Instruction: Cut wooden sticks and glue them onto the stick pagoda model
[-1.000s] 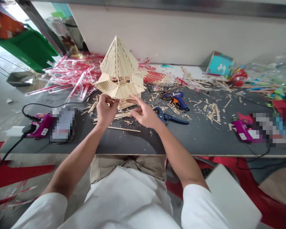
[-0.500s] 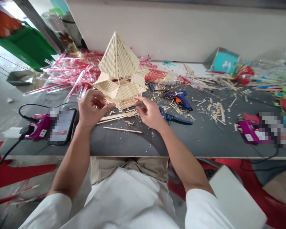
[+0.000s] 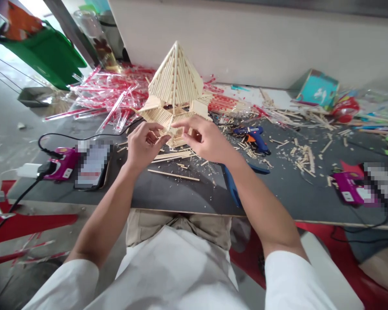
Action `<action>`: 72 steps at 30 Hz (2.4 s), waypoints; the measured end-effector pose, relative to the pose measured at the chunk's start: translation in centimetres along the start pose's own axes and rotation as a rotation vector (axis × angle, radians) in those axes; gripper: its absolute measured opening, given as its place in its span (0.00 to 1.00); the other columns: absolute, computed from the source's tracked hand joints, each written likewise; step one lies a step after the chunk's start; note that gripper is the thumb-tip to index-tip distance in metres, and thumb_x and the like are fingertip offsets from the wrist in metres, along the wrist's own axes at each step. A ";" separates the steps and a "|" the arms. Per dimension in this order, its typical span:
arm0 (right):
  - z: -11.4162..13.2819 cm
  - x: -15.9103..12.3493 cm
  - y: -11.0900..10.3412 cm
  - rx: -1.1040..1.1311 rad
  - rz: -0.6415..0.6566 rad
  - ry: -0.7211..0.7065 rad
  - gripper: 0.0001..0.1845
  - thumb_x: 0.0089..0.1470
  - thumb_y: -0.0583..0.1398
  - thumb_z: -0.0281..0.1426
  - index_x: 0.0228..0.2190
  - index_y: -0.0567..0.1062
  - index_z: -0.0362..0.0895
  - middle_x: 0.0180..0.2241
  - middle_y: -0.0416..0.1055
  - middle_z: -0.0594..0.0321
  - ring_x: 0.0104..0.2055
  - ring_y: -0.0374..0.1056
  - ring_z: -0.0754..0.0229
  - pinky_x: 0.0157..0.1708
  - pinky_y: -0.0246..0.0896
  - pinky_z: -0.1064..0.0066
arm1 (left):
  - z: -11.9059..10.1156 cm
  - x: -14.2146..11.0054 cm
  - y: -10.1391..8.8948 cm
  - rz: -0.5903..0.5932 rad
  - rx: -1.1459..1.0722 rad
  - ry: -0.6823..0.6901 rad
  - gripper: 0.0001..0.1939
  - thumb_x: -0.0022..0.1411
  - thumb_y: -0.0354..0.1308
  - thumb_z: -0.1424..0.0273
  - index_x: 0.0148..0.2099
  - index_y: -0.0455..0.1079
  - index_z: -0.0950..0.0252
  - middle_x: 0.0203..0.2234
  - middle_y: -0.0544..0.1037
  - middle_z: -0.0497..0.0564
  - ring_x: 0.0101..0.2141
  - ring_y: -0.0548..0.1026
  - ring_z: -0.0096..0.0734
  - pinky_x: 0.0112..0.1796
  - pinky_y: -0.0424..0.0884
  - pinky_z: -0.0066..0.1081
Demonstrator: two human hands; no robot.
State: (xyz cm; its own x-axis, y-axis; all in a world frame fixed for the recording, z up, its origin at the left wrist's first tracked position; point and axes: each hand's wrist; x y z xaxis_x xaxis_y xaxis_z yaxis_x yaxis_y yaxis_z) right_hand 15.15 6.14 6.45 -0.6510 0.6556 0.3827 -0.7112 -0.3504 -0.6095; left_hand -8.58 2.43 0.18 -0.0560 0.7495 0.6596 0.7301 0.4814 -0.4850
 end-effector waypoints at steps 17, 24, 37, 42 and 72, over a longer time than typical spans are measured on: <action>-0.7 4.0 1.7 0.142 0.114 0.093 0.11 0.66 0.57 0.31 0.42 0.79 0.45 0.35 0.69 0.63 0.29 0.57 0.68 0.27 0.55 0.73 | -0.2 -0.3 0.6 -0.009 -0.017 -0.032 0.09 0.66 0.65 0.66 0.47 0.70 0.58 0.31 0.75 0.43 0.23 0.70 0.19 0.29 0.68 0.24; -0.8 3.9 1.8 0.019 0.068 0.069 0.13 0.66 0.56 0.29 0.44 0.81 0.47 0.37 0.68 0.62 0.33 0.62 0.64 0.37 0.62 0.69 | -0.2 -0.3 0.5 0.002 -0.008 -0.038 0.09 0.67 0.64 0.64 0.47 0.71 0.58 0.31 0.75 0.44 0.23 0.69 0.20 0.29 0.69 0.25; -1.1 2.3 0.9 -0.142 -0.046 -0.077 0.20 0.67 0.53 0.27 0.54 0.78 0.52 0.44 0.71 0.58 0.41 0.68 0.58 0.43 0.67 0.64 | -0.2 -0.3 0.6 -0.008 -0.024 -0.050 0.09 0.66 0.65 0.65 0.46 0.72 0.59 0.31 0.75 0.44 0.23 0.69 0.19 0.29 0.68 0.24; -1.5 2.3 1.2 -0.127 0.024 -0.171 0.24 0.64 0.53 0.22 0.52 0.79 0.55 0.44 0.69 0.60 0.41 0.66 0.60 0.42 0.65 0.67 | -0.2 -0.3 0.6 -0.012 -0.025 -0.047 0.10 0.65 0.66 0.65 0.46 0.72 0.60 0.31 0.75 0.44 0.23 0.69 0.18 0.28 0.68 0.24; -8.8 -2.9 -2.8 -0.098 -0.636 0.222 0.23 0.56 0.65 0.55 0.33 0.73 0.47 0.22 0.68 0.69 0.22 0.63 0.65 0.24 0.54 0.69 | 0.7 -0.2 0.0 -0.058 0.095 -0.100 0.17 0.54 0.74 0.58 0.32 0.71 0.62 0.22 0.74 0.43 0.23 0.72 0.23 0.31 0.68 0.28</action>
State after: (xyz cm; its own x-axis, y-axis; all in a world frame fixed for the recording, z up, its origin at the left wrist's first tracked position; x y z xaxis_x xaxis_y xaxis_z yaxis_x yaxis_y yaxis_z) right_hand 21.35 11.15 0.93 -0.0368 0.8397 0.5417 -0.9035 0.2038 -0.3772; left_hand -9.04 2.63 -0.35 -0.1670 0.7584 0.6300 0.6561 0.5625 -0.5032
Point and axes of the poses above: each hand's wrist, its own x-axis towards the middle knuckle, its own y-axis out of the palm, z = x × y
